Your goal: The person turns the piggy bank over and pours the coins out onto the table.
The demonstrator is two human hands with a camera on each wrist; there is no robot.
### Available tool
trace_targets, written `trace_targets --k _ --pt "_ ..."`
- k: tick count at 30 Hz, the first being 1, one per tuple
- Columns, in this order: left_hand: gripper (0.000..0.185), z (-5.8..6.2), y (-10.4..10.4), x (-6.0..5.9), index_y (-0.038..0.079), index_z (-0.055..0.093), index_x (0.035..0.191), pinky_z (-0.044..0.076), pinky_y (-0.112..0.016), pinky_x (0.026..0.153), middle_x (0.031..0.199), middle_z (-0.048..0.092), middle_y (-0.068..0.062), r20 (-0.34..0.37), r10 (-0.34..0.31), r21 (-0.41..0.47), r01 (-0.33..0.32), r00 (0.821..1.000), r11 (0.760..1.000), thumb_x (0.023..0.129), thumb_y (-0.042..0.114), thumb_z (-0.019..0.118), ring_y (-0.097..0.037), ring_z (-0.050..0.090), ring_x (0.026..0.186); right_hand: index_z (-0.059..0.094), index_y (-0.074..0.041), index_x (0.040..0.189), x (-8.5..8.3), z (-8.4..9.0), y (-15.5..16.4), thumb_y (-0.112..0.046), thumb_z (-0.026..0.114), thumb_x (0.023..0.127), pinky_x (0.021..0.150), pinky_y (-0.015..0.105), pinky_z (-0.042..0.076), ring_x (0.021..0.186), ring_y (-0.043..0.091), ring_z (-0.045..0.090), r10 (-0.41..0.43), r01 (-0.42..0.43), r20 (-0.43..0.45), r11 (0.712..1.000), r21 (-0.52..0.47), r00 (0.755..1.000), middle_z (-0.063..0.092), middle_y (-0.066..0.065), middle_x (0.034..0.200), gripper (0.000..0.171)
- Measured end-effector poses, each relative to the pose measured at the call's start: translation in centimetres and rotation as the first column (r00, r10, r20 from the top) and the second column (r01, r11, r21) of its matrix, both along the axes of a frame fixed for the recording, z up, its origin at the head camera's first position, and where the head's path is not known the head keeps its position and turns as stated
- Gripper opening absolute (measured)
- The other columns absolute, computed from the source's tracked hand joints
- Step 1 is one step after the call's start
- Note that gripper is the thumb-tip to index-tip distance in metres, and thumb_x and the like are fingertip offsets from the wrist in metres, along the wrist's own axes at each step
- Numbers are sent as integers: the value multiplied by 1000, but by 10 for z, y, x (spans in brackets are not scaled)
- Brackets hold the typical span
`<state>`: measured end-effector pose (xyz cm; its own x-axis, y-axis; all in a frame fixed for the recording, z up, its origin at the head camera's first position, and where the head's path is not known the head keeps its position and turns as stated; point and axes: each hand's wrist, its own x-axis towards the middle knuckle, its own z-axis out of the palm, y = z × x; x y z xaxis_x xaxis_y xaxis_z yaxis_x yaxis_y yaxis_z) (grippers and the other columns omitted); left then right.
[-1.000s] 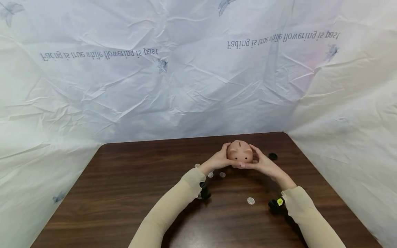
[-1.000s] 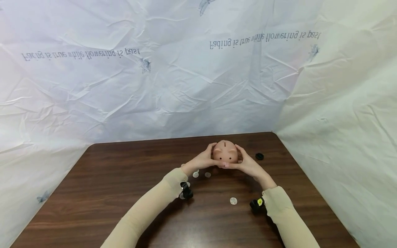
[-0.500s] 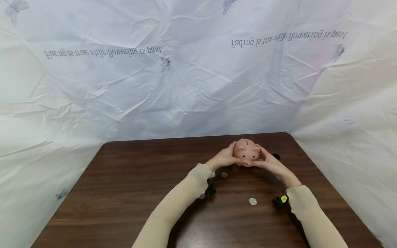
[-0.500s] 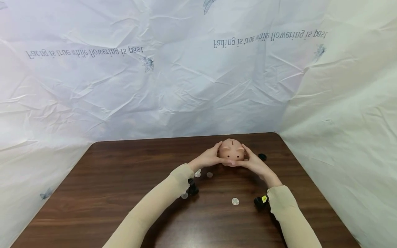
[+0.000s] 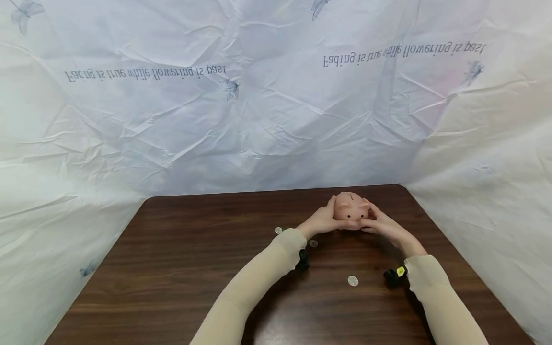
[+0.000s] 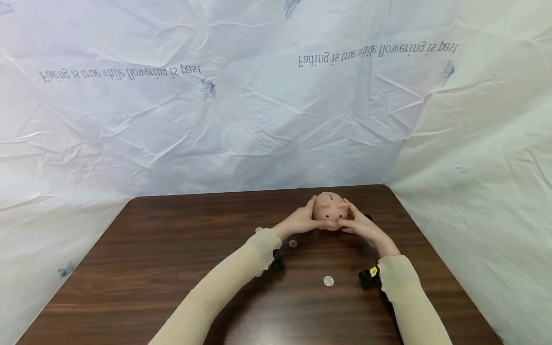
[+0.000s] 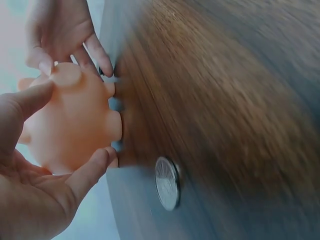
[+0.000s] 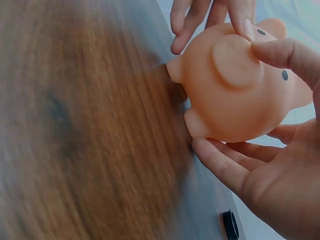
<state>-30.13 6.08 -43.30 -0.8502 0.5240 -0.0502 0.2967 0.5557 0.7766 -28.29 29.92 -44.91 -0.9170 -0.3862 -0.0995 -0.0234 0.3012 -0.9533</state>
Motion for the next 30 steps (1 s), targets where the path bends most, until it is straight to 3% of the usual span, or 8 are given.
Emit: trace_targets --k 3,14,21,30 --pt "107 1 4 1 13 -1 163 46 -36 106 161 32 -11 -12 7 -5 -7 1000 1000 93 55 68 -21 47 138 -15 -13 161 -1 2 3 -20 59 104 107 53 44 143 51 27 4 -4 16 1000 -8 1000 -3 35 161 93" --pt "107 -1 8 3 13 -4 163 51 -34 98 156 40 -12 -23 8 -10 -8 1000 1000 94 56 66 -21 55 129 -14 -13 161 -3 -2 9 -23 56 106 104 48 48 141 51 30 15 -15 7 1000 0 1000 -3 33 161 90" --pt "101 0 8 4 12 -4 163 49 -36 103 160 34 -13 -38 -7 -26 6 999 1000 97 51 63 -24 50 135 -15 -14 161 0 -3 9 -25 53 107 107 56 43 144 51 22 11 -11 -15 1000 6 1000 -4 33 162 87" --pt "101 2 6 7 15 -4 163 47 -39 106 161 32 -11 -21 -2 2 2 1000 1000 97 51 64 -24 48 137 -12 -13 162 0 -6 8 -24 50 108 108 61 39 143 51 24 5 -5 -31 1000 -9 1000 -4 30 163 82"
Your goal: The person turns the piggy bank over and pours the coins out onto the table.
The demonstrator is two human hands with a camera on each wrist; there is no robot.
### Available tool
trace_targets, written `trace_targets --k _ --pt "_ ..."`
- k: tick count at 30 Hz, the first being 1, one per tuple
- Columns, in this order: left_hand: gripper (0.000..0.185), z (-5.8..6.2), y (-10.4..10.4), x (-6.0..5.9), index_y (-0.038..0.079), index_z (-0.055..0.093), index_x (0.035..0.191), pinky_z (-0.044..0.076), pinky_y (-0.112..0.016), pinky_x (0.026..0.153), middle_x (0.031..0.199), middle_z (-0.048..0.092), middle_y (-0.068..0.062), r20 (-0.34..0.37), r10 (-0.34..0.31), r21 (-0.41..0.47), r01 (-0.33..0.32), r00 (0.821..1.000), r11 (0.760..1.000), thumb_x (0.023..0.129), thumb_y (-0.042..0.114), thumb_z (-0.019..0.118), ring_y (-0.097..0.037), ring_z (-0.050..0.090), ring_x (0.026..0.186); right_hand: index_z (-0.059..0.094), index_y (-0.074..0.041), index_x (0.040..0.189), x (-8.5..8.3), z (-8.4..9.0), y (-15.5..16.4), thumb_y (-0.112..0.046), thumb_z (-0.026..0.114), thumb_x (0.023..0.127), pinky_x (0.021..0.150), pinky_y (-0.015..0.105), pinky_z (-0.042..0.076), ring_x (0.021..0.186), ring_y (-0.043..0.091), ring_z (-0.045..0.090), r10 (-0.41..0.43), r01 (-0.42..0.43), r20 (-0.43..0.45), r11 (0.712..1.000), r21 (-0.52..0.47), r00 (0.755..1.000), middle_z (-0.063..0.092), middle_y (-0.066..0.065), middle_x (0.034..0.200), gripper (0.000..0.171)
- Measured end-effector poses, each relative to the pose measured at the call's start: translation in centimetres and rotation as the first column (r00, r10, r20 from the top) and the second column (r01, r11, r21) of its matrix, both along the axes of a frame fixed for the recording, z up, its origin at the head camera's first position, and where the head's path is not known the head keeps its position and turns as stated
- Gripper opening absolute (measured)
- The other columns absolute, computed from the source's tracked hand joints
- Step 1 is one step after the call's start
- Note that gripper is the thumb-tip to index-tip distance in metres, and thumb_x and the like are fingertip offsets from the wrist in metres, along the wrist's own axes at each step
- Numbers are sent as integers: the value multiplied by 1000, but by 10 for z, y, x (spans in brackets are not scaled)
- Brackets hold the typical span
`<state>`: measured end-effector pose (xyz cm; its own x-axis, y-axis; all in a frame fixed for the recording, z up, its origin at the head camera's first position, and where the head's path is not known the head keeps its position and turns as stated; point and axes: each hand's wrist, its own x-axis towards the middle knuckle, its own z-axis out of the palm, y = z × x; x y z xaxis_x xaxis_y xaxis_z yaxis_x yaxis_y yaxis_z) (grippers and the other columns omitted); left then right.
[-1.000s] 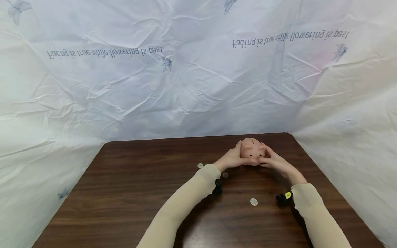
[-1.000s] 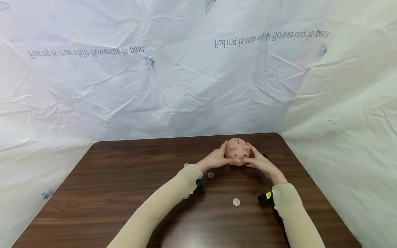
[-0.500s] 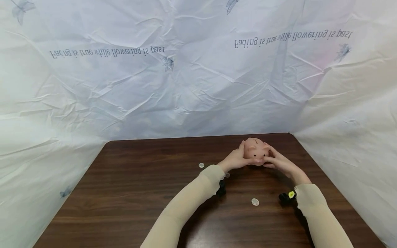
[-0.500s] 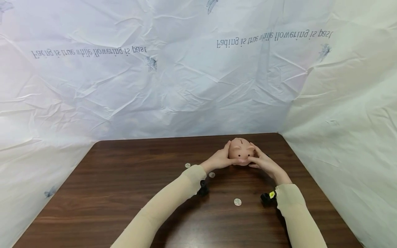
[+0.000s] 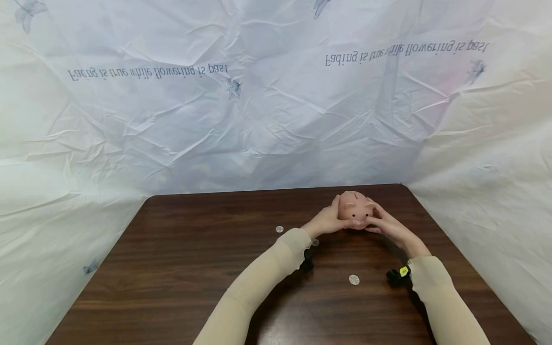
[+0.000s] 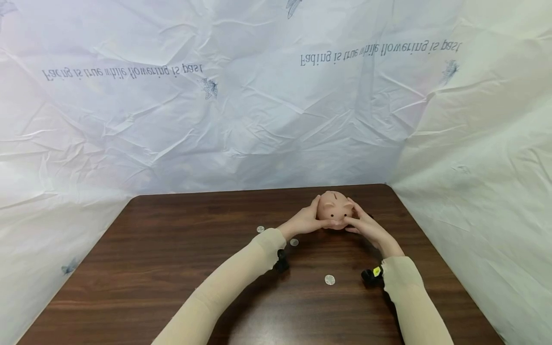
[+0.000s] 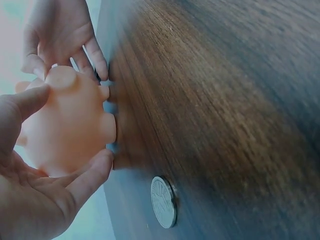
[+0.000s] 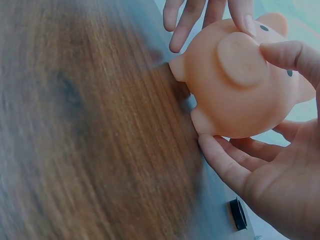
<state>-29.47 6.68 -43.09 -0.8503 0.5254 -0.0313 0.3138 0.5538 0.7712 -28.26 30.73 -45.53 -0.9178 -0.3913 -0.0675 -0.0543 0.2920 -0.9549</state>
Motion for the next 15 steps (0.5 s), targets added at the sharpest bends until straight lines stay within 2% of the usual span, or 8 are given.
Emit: trace_targets --k 7,15 --pt "102 -6 3 -1 17 -6 163 48 -36 103 160 35 -8 -5 -4 -2 4 1000 1000 97 55 62 -21 51 135 -10 -11 162 1 -1 2 -22 50 108 105 57 44 140 50 30 -25 25 -3 1000 6 1000 1 33 161 82" --pt "102 -3 9 -1 15 -7 162 47 -37 105 161 32 -10 -1 -17 -16 17 1000 1000 97 53 61 -23 49 136 -13 -7 160 1 -2 8 -25 45 110 105 55 45 142 53 24 -11 11 -18 1000 13 1000 -5 33 162 79"
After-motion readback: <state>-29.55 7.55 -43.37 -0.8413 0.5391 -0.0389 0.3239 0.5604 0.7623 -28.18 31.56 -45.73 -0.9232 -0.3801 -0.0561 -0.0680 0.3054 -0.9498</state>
